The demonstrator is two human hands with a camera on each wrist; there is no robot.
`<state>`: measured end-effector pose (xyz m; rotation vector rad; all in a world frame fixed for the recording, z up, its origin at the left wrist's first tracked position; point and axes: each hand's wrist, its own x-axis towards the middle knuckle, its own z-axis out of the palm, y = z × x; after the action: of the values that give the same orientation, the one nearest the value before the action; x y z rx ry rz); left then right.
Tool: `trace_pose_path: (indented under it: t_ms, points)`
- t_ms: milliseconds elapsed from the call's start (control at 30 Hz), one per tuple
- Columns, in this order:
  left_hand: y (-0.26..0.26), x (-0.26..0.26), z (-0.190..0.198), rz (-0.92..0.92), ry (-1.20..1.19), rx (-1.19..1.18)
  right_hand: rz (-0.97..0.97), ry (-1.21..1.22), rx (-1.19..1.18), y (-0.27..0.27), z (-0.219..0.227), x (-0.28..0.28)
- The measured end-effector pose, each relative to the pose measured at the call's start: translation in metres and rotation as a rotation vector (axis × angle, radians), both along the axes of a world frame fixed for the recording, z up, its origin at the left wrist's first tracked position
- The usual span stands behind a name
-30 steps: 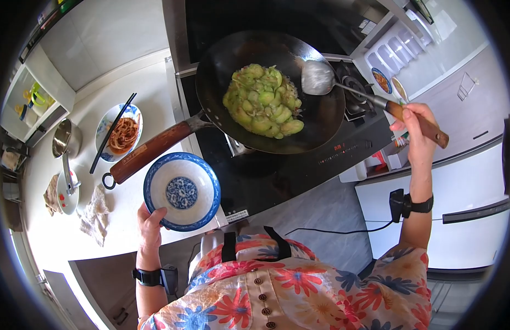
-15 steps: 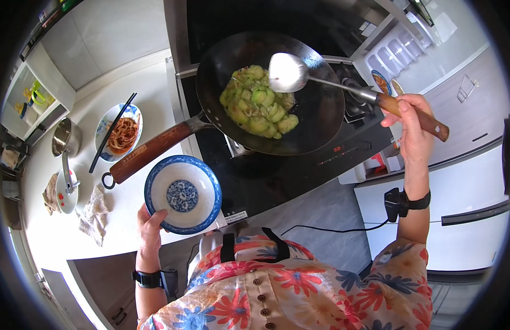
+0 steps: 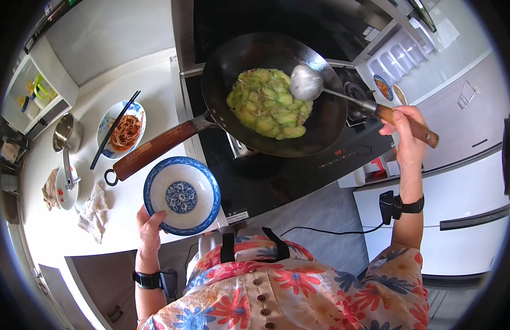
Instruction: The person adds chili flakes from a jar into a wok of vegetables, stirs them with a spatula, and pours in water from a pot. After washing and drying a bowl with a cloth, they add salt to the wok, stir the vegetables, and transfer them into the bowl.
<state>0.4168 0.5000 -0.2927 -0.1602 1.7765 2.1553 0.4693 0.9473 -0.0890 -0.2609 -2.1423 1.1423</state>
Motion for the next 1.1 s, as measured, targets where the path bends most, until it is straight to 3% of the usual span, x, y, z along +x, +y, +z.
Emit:
trace_pose_path:
  t_ms: [133, 267, 367, 667, 733, 867, 1100]
  points:
    - [0.000, -0.002, -0.004, 0.001, 0.012, -0.007, 0.069, 0.055, -0.084, -0.001, 0.001, 0.010]
    - [0.003, -0.004, -0.001, -0.022, -0.008, 0.004, 0.080, 0.097, -0.004, 0.000, 0.004, 0.015]
    - [0.005, -0.005, -0.001, -0.030, -0.003, -0.007, 0.086, 0.022, -0.037, -0.011, -0.003, 0.010]
    - [0.001, -0.003, -0.004, -0.017, -0.016, -0.012, 0.010, 0.052, -0.052, 0.005, -0.005, 0.011]
    - [0.002, -0.003, -0.005, -0.029, -0.024, -0.008, -0.019, 0.023, 0.036, 0.006, -0.005, 0.013]
    - [0.004, -0.003, -0.002, -0.010, -0.012, -0.013, 0.032, 0.044, -0.070, 0.002, -0.006, 0.014]
    - [0.003, -0.004, -0.004, -0.028, -0.030, -0.013, 0.023, 0.068, -0.004, -0.001, -0.004, 0.016]
